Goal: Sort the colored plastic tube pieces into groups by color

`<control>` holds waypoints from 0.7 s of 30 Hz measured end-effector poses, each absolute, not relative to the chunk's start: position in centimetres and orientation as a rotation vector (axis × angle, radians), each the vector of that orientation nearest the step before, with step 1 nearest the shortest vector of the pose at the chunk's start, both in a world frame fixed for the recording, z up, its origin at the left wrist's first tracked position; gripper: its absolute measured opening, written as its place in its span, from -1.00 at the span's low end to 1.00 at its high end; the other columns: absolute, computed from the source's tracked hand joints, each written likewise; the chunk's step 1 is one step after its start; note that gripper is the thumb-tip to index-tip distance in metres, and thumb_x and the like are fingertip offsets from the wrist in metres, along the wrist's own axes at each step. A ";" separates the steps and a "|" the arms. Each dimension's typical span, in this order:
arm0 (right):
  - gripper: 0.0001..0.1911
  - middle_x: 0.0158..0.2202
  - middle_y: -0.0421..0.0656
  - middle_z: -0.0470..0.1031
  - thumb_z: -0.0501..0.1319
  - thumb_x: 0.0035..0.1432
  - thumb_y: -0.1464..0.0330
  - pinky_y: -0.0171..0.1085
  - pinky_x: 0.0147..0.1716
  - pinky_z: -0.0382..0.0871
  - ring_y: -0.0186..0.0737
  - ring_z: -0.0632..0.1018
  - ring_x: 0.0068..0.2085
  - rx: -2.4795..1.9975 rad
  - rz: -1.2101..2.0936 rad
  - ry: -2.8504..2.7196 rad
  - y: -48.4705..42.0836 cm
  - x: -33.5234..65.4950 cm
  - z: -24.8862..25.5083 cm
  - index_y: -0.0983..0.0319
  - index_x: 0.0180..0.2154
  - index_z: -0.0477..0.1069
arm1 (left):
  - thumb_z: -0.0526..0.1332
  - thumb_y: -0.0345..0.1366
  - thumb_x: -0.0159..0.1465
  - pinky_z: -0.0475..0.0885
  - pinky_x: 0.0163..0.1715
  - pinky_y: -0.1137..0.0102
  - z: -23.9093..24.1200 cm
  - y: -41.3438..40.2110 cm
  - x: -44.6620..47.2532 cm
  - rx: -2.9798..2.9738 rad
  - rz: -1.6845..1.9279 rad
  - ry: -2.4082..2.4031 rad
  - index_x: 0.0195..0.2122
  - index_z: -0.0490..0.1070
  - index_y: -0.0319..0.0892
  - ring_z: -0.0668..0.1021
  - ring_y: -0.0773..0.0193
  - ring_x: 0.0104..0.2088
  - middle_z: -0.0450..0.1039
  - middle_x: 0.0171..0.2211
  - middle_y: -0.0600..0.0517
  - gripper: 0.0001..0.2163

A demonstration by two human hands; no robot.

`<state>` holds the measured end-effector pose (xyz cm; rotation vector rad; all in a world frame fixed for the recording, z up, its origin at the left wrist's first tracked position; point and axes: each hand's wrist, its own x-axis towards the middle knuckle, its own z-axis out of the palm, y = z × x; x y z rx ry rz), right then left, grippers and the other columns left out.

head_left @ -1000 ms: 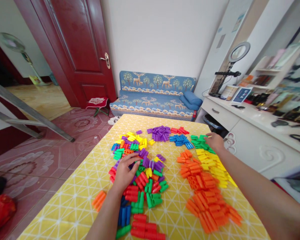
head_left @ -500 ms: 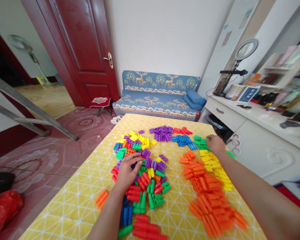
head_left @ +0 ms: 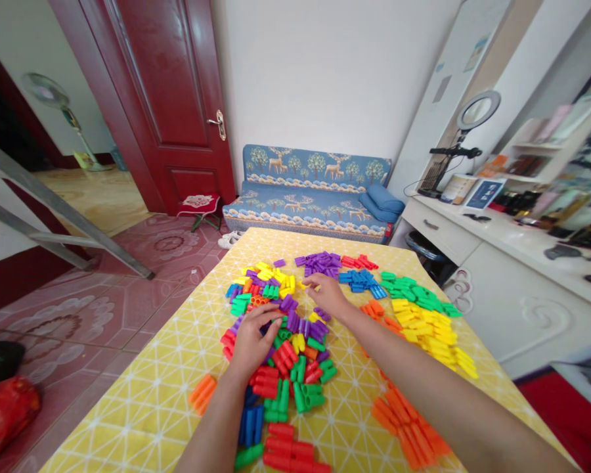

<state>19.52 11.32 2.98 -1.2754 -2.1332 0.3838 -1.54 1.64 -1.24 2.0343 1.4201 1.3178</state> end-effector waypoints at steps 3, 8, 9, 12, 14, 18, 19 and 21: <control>-0.61 -0.07 -0.17 0.55 0.20 0.02 0.54 -0.22 -0.03 0.37 -0.19 0.54 -0.08 -1.178 0.472 -2.219 11.3 15.4 2.5 0.16 -0.09 0.50 | 0.16 -0.25 0.26 0.41 -0.01 0.18 -1.4 1.7 -1.6 2.035 1.326 1.414 -0.22 0.57 -0.08 0.53 0.14 -0.05 0.53 -0.09 -0.05 -0.81; -0.46 0.03 -0.23 0.50 0.18 -0.03 0.59 -0.23 0.07 0.30 -0.17 0.47 0.07 -1.156 0.540 -2.338 12.1 11.5 2.0 0.07 -0.01 0.46 | 0.16 -0.26 0.26 0.42 -0.01 0.18 -1.6 1.9 -1.6 2.032 1.346 1.386 -0.24 0.57 -0.08 0.53 0.14 -0.07 0.53 -0.11 -0.05 -0.81; -0.45 0.02 -0.23 0.50 0.17 -0.04 0.60 -0.22 0.06 0.30 -0.15 0.47 0.07 -1.170 0.540 -2.351 12.2 11.2 1.9 0.06 -0.02 0.47 | 0.15 -0.26 0.26 0.42 -0.01 0.19 -1.6 1.9 -1.6 2.029 1.346 1.380 -0.24 0.57 -0.08 0.53 0.14 -0.07 0.53 -0.11 -0.04 -0.81; -0.49 0.01 -0.20 0.51 0.16 -0.04 0.59 -0.17 0.06 0.28 -0.09 0.46 0.06 -1.212 0.521 -2.369 12.1 10.7 1.9 0.06 -0.06 0.50 | 0.16 -0.26 0.26 0.42 -0.02 0.19 -1.6 1.9 -1.6 2.022 1.346 1.377 -0.23 0.57 -0.08 0.53 0.14 -0.08 0.53 -0.12 -0.04 -0.81; -0.51 0.01 -0.20 0.50 0.16 -0.02 0.57 -0.17 0.06 0.27 -0.09 0.46 0.06 -1.232 0.514 -2.370 11.9 10.6 1.9 0.06 -0.06 0.50 | 0.16 -0.25 0.25 0.42 -0.02 0.19 -1.6 1.9 -1.5 2.020 1.350 1.384 -0.24 0.57 -0.09 0.53 0.14 -0.09 0.53 -0.13 -0.05 -0.81; -0.55 0.01 -0.20 0.50 0.12 0.08 0.51 -0.18 0.05 0.26 -0.12 0.46 0.04 -1.256 0.527 -2.337 11.2 10.7 1.8 0.06 -0.01 0.44 | 0.17 -0.25 0.25 0.43 -0.06 0.20 -1.5 1.9 -1.5 2.023 1.372 1.390 -0.27 0.57 -0.10 0.54 0.14 -0.11 0.54 -0.15 -0.05 -0.82; -0.56 0.01 -0.18 0.49 0.08 0.12 0.50 -0.18 0.04 0.27 -0.13 0.46 0.03 -1.259 0.533 -2.317 11.1 10.8 1.7 0.08 0.02 0.42 | 0.17 -0.25 0.25 0.44 -0.06 0.21 -1.4 1.9 -1.5 2.025 1.377 1.386 -0.28 0.57 -0.10 0.55 0.14 -0.12 0.54 -0.16 -0.04 -0.82; -0.56 0.02 -0.16 0.49 0.02 0.17 0.50 -0.21 0.03 0.27 -0.17 0.47 0.03 -1.256 0.549 -2.272 11.0 11.0 1.6 0.12 0.05 0.38 | 0.17 -0.25 0.25 0.44 -0.07 0.22 -1.4 1.9 -1.5 2.031 1.373 1.373 -0.28 0.57 -0.10 0.54 0.15 -0.12 0.54 -0.16 -0.04 -0.82</control>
